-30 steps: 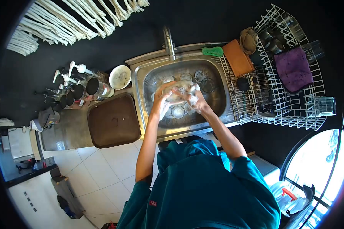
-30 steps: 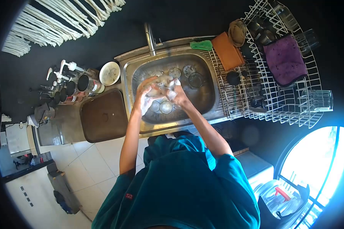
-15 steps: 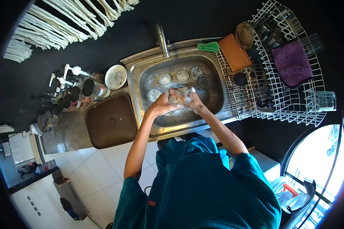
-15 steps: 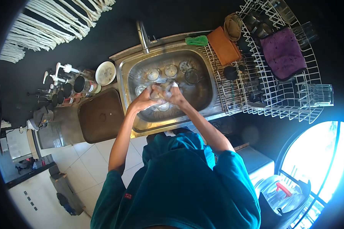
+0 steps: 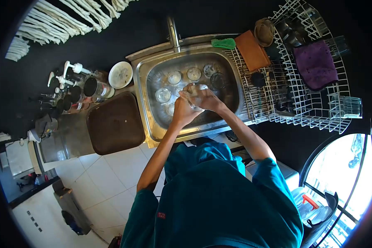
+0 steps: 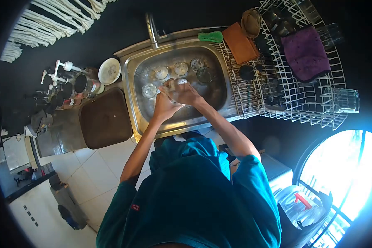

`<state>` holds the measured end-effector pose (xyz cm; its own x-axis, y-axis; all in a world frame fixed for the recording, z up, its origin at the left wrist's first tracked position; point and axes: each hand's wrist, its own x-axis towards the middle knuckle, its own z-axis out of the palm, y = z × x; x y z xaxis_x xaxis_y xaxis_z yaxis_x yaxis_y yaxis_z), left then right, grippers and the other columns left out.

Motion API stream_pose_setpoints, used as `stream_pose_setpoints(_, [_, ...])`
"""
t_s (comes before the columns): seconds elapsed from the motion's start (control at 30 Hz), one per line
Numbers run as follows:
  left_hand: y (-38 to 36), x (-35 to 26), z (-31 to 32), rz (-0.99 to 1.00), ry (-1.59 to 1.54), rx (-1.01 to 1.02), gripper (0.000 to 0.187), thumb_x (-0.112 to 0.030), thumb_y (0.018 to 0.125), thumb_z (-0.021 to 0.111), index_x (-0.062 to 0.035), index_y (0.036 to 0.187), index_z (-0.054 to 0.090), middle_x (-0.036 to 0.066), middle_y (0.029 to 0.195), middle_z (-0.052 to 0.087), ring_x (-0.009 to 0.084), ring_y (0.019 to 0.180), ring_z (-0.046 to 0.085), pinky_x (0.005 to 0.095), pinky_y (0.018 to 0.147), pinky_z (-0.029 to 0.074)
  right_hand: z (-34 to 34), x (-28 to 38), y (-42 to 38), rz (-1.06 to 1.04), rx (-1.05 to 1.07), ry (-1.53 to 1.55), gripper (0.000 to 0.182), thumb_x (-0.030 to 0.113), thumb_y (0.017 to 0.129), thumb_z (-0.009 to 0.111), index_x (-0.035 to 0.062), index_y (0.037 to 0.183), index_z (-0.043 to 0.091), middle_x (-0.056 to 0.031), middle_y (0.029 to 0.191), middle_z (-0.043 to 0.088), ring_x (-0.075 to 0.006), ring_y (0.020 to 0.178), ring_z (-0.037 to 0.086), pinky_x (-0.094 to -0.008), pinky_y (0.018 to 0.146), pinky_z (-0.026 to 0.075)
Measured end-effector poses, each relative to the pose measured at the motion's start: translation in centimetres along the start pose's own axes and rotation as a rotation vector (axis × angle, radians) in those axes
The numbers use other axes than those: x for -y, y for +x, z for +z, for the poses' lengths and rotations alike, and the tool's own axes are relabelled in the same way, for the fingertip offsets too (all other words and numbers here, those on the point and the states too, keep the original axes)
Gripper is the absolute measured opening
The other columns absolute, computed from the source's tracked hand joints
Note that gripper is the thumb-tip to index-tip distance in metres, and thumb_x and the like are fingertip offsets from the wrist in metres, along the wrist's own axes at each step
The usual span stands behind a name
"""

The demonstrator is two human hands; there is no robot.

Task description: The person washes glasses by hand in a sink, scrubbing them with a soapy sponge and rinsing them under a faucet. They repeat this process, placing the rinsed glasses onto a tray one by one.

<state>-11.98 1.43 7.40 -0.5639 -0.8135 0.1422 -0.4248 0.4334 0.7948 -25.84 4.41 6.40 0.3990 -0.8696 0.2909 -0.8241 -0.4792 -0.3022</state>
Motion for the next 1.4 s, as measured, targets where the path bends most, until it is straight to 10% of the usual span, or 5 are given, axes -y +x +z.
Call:
stream_pose_setpoints(0.1, [0.6, 2.2, -1.4, -0.486, -0.83, 0.576, 0.066, -0.003, 0.061, 0.074, -0.0029, 0.121, 0.046, 0.009, 0.106, 0.06, 0.0238, 0.097, 0.058, 0.0325, 0.087, 0.046, 0.9, 0.2, -0.1, 0.389, -0.105, 0.483, 0.04, 0.035, 0.08, 0.064, 0.0017, 0.102, 0.06, -0.0167, 0.089, 0.063, -0.0333, 0.075, 0.061, -0.0386, 0.07, 0.05])
stream_pose_setpoints(0.33, [-0.5, 3.2, -1.8, -0.52, -1.142, 0.345, 0.066, -0.009, 0.072, 0.071, -0.0111, 0.13, 0.04, 0.01, 0.103, 0.06, 0.0198, 0.085, 0.06, 0.0347, 0.068, 0.052, -6.5, 2.6, 3.9, 0.936, -0.689, 0.999, 0.044, 0.037, 0.076, 0.072, -0.0056, 0.076, 0.061, -0.0119, 0.06, 0.06, -0.0142, 0.051, 0.058, -0.0316, 0.049, 0.048])
stream_pose_setpoints(0.5, [-1.0, 2.2, -0.2, -0.448, -1.586, 0.43, 0.072, -0.069, 0.084, 0.038, -0.0139, 0.129, 0.043, 0.006, 0.091, 0.061, 0.0163, 0.067, 0.059, 0.028, 0.044, 0.044, -10.5, 4.0, 5.1, 0.766, -0.513, 0.827, 0.039, 0.033, 0.082, 0.067, -0.005, 0.079, 0.062, -0.0092, 0.057, 0.059, -0.0129, 0.047, 0.057, -0.0278, 0.047, 0.046])
stream_pose_setpoints(1.2, [0.3, 3.6, -0.7, -0.797, -1.472, -0.547, 0.022, -0.027, 0.089, 0.052, -0.0078, 0.097, 0.059, 0.006, 0.076, 0.062, 0.0183, 0.07, 0.062, 0.0303, 0.065, 0.053, 3.1, 7.4, -1.5, 0.011, -0.215, 0.172, 0.041, 0.012, 0.079, 0.062, 0.0175, 0.12, 0.058, -0.0181, 0.116, 0.052, -0.0386, 0.105, 0.051, -0.0476, 0.091, 0.042])
stream_pose_setpoints(1.4, [-1.0, 5.2, 0.0, -0.342, -1.228, -0.44, 0.03, -0.028, 0.089, 0.053, -0.002, 0.105, 0.054, 0.008, 0.092, 0.06, 0.0189, 0.079, 0.063, 0.031, 0.068, 0.054, 2.9, 7.9, -0.2, 0.215, -0.401, 1.321, 0.042, 0.021, 0.086, 0.048, 0.0063, 0.126, 0.052, -0.0208, 0.126, 0.046, -0.0348, 0.118, 0.043, -0.0391, 0.101, 0.031])
